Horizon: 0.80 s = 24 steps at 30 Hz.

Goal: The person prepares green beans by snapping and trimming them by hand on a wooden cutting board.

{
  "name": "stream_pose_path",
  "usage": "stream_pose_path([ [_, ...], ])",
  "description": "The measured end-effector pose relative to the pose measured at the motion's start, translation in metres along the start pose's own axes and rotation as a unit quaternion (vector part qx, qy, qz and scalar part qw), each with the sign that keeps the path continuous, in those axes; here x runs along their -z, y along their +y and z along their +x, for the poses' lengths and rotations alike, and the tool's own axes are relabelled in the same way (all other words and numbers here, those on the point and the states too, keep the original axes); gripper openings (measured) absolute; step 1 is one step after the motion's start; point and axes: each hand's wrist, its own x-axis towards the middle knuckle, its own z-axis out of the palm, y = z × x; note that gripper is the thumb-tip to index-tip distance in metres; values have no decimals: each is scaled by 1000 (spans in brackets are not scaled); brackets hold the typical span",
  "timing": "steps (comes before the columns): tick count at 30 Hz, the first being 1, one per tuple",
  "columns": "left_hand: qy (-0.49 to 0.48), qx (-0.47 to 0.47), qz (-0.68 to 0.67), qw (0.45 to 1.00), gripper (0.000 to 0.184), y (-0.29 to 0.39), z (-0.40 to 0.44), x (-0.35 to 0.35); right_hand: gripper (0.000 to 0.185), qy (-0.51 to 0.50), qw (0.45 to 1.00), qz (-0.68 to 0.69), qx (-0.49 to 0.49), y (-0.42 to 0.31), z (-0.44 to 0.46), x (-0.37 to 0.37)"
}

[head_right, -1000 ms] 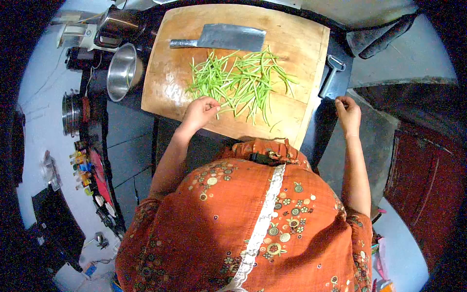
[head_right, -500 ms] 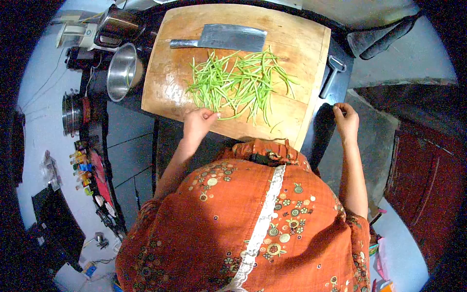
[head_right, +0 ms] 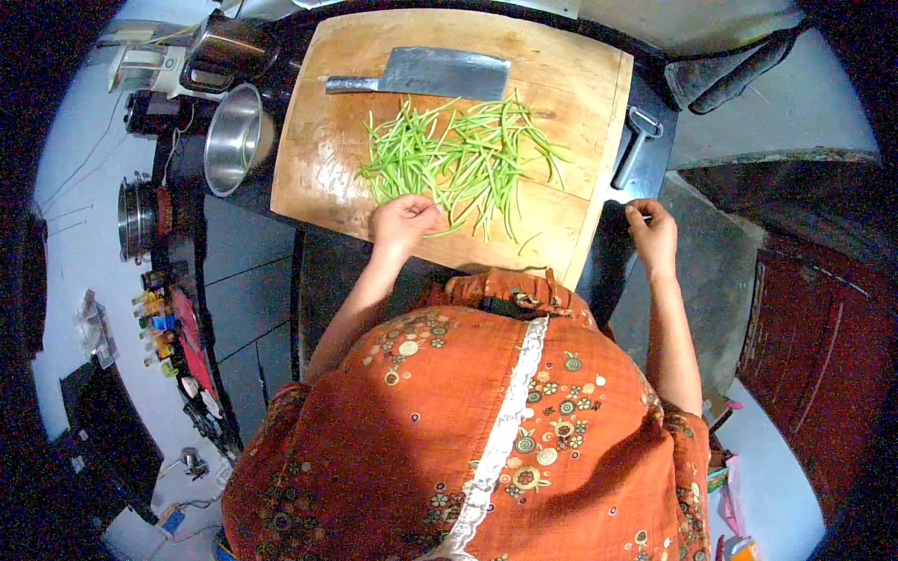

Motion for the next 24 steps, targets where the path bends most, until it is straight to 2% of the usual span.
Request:
stream_pose_path([
  [2, -26, 18, -42, 999, 12, 25, -12, -2, 14, -9, 1000, 14, -8, -9, -3, -2],
  [5, -73, -3, -79, 994, 10, 38, -20, -7, 16, -30, 997, 72, -15, -26, -9, -7],
  [7, -103, -12, -43, 994, 10, 51, -27, -11, 18, -71, 993, 90, -17, -40, -8, -10],
  [9, -145, -19, 2, 989, 9, 61, -32, -13, 21, -98, 984, 145, 35, -61, -12, -19],
  [11, -198, -22, 54, 978, 9, 67, -34, -15, 24, -159, 969, 188, 13, -100, -18, -21],
  [13, -208, -74, 118, 968, 10, 63, -33, -19, 25, -192, 950, 242, 51, -114, -20, -33],
  [16, -215, -156, 192, 945, 14, 75, -36, -24, 23, -241, 933, 263, 52, -129, -21, -47],
  [17, -219, -154, 202, 942, 15, 78, -36, -24, 19, -261, 931, 241, 85, -123, -17, -54],
  [19, -225, -149, 222, 937, 17, 82, -35, -25, 14, -284, 933, 217, 36, -138, -21, -47],
  [24, -182, -177, 150, 956, 22, 73, -22, -37, 14, -261, 922, 284, 37, -133, -24, -54],
])
